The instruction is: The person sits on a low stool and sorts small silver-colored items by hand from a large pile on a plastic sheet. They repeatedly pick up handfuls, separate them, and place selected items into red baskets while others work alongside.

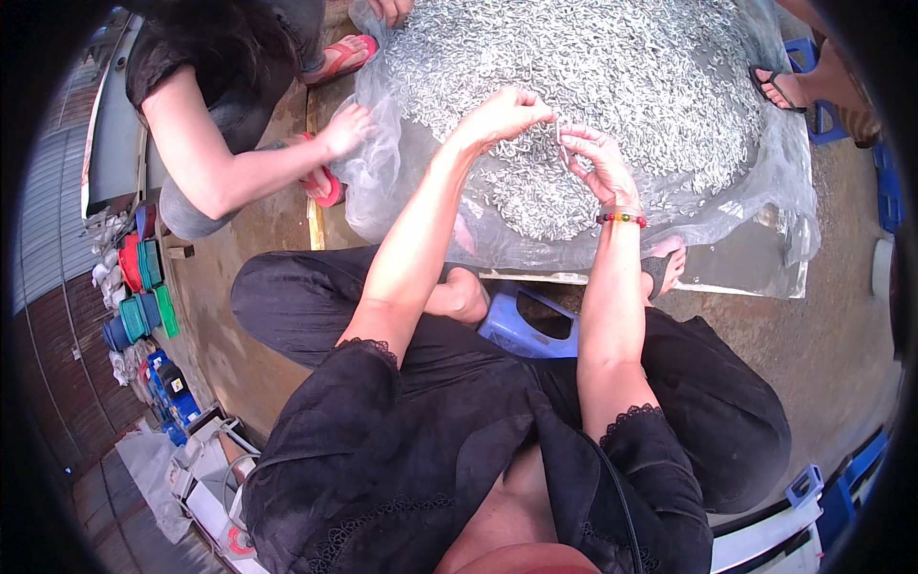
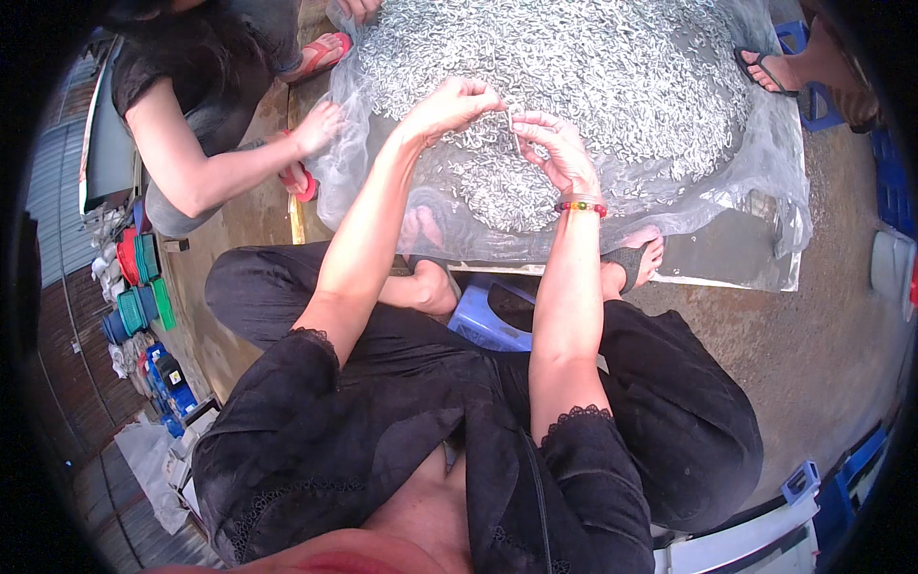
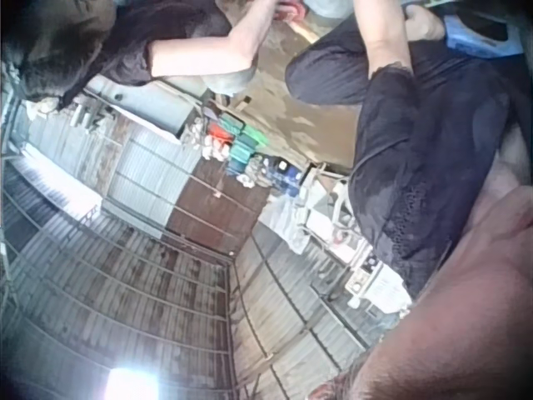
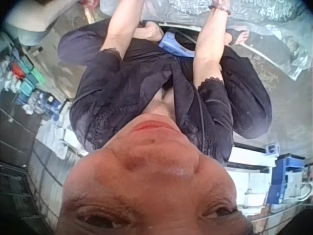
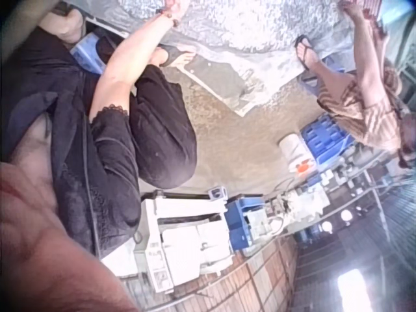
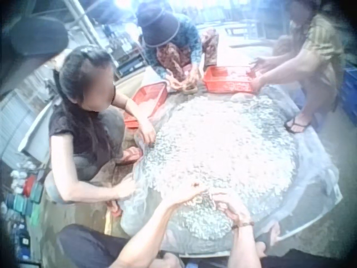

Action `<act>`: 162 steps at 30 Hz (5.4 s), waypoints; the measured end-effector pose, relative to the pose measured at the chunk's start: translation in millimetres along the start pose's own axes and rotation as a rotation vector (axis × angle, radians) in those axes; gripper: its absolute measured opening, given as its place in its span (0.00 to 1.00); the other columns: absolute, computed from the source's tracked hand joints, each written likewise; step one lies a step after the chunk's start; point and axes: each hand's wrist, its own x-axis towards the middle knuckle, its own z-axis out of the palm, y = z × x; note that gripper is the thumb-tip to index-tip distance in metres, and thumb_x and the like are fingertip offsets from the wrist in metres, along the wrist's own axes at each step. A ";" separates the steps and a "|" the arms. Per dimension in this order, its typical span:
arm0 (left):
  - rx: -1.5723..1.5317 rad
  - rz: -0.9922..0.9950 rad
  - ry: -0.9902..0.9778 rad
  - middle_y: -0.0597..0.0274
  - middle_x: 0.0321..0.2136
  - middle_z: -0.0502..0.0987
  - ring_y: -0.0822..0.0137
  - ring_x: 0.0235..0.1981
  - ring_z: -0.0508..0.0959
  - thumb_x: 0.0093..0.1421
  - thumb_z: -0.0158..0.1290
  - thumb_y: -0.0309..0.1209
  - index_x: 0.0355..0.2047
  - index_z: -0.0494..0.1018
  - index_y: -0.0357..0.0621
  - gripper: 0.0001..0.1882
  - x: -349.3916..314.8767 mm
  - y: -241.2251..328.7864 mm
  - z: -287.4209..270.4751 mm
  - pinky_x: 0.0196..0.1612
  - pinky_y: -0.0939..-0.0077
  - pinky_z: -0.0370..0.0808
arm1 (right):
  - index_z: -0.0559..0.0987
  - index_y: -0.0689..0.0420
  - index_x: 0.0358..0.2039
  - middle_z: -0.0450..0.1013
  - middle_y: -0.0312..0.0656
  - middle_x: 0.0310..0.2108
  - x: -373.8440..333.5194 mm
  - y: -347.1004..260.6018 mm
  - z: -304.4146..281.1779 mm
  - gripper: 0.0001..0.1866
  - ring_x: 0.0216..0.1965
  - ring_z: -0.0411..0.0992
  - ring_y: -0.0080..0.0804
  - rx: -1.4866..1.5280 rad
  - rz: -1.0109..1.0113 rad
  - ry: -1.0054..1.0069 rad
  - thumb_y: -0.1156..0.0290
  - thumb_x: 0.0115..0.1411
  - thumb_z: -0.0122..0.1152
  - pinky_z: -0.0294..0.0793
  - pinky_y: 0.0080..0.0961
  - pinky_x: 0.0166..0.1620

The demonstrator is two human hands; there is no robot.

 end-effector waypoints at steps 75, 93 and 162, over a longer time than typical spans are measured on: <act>-0.025 0.536 0.167 0.60 0.27 0.74 0.69 0.31 0.73 0.48 0.54 0.33 0.27 0.73 0.38 0.10 -24.6 58.8 12.7 0.36 0.74 0.70 | 0.71 0.57 0.38 0.70 0.39 0.38 9.2 -4.1 30.1 0.09 0.41 0.67 0.27 0.608 -0.123 0.161 0.72 0.57 0.49 0.69 0.28 0.45; 0.159 0.561 0.371 0.56 0.29 0.73 0.59 0.31 0.74 0.54 0.47 0.26 0.33 0.74 0.40 0.08 2.1 48.5 -10.0 0.36 0.70 0.70 | 0.67 0.59 0.40 0.67 0.48 0.39 78.7 -21.6 -28.8 0.12 0.43 0.65 0.45 1.003 -0.054 0.289 0.66 0.60 0.39 0.65 0.50 0.46; 0.523 0.555 0.224 0.45 0.35 0.71 0.50 0.39 0.72 0.47 0.52 0.22 0.41 0.69 0.41 0.18 18.7 78.7 3.6 0.41 0.62 0.68 | 0.71 0.59 0.46 0.70 0.34 0.25 -88.7 -76.0 128.9 0.17 0.26 0.68 0.19 -1.028 0.345 -0.707 0.63 0.62 0.44 0.70 0.17 0.32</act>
